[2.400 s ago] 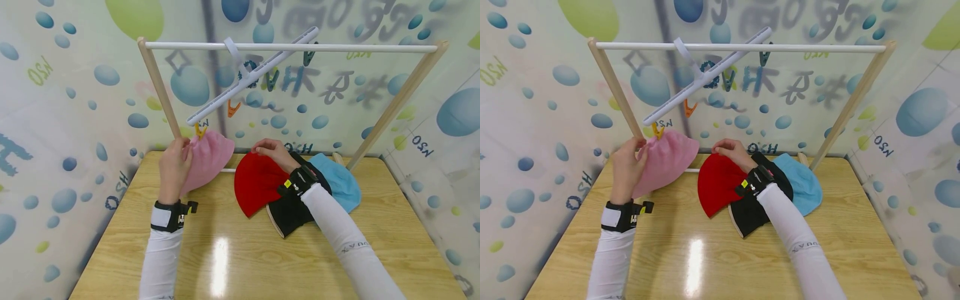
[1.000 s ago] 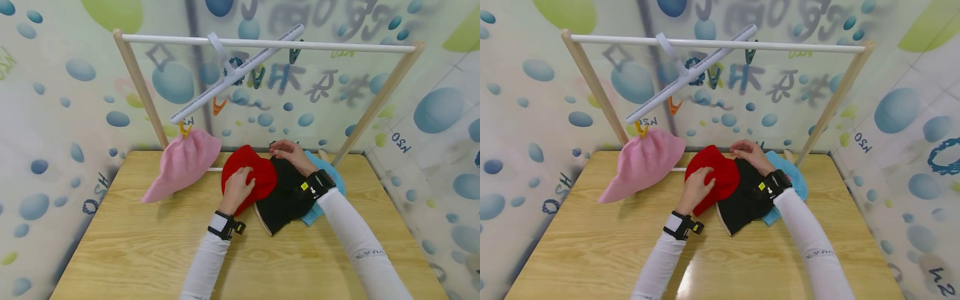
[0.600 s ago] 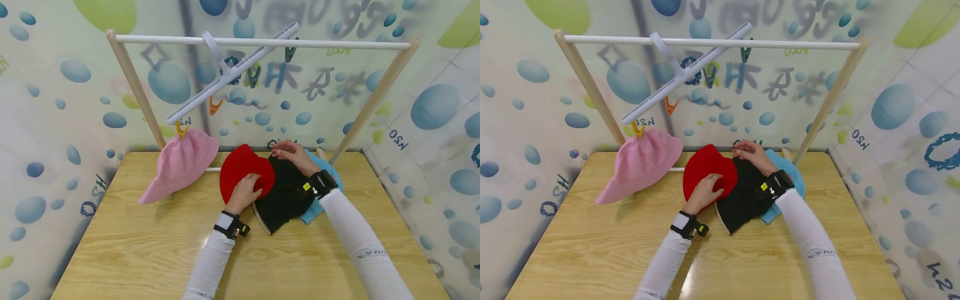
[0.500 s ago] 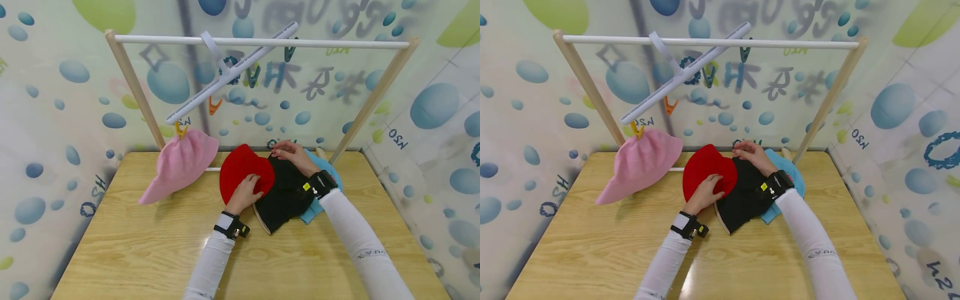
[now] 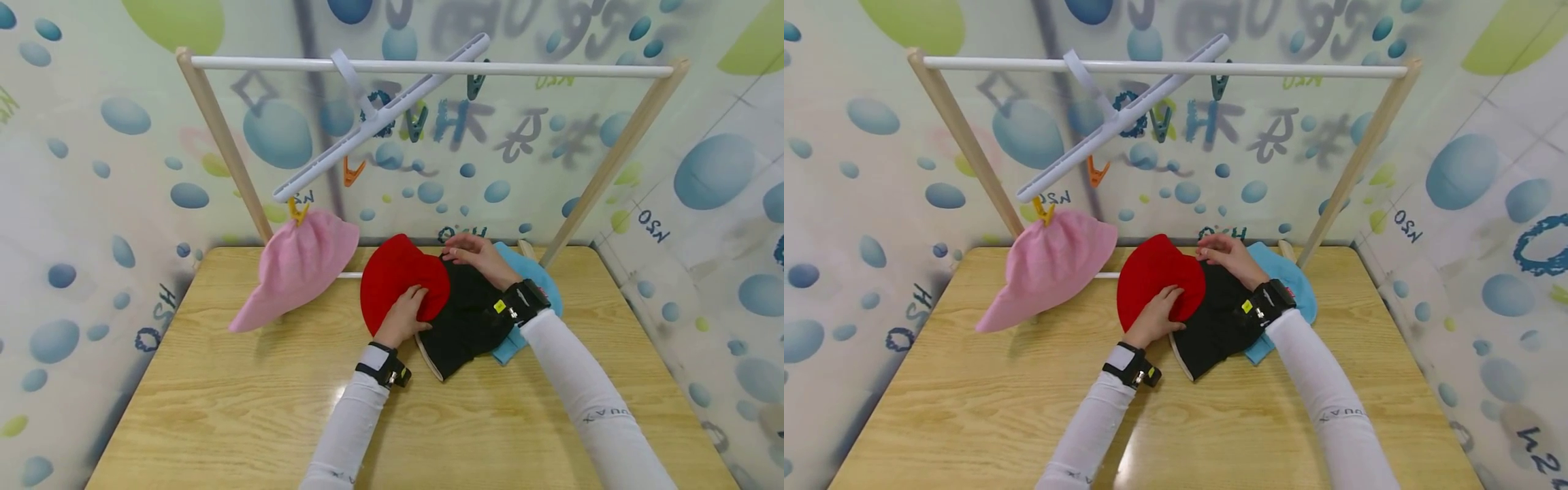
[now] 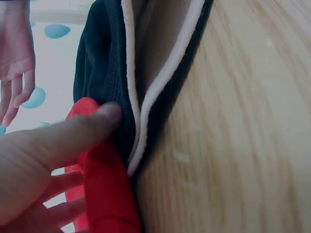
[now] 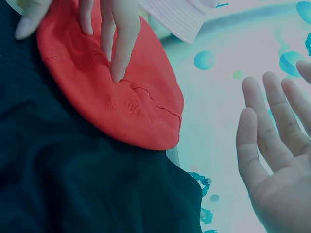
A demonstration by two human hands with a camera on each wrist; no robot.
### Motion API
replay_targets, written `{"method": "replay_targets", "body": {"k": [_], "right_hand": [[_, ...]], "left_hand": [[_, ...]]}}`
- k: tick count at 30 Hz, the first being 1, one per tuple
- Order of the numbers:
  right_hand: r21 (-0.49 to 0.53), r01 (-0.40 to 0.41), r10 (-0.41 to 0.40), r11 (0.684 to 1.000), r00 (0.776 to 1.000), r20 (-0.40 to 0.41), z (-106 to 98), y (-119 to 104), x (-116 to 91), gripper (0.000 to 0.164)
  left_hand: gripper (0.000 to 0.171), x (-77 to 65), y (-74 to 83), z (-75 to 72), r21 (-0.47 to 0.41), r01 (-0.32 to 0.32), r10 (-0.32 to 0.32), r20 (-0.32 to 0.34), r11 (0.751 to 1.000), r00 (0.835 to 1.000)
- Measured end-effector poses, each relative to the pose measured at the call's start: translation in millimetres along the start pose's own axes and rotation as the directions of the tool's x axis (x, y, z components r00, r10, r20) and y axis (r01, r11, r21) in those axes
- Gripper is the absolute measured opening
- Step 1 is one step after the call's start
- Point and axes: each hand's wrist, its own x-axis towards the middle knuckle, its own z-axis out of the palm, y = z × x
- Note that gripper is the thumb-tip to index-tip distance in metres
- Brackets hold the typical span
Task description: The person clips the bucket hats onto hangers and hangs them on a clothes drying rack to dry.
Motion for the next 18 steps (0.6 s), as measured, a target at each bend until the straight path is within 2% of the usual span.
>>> {"method": "replay_targets", "body": {"k": [6, 11, 15, 18], "right_hand": [[-0.01, 0.006, -0.005, 1.0, 1.0, 0.013, 2.6, -0.6, -0.6, 0.043], [-0.005, 0.008, -0.008, 1.0, 1.0, 0.024, 3.7, -0.7, -0.9, 0.042], [-0.007, 0.011, -0.011, 1.0, 1.0, 0.02, 4.4, -0.1, -1.6, 0.041], [-0.011, 0.007, -0.007, 1.0, 1.0, 0.018, 5.1, 0.4, -1.5, 0.042]], "left_hand": [[0.06, 1.2, 0.9, 0.6, 0.083, 0.01, -0.014, 0.047, 0.997, 0.999], [0.059, 0.2, 2.4, 0.5, 0.128, 0.061, -0.071, 0.076, 0.99, 0.995], [0.054, -1.0, 1.6, 0.4, 0.168, 0.084, -0.094, 0.056, 0.982, 0.994], [0.044, -2.0, -1.3, 0.6, 0.182, 0.077, -0.08, 0.012, 0.98, 0.997]]}}
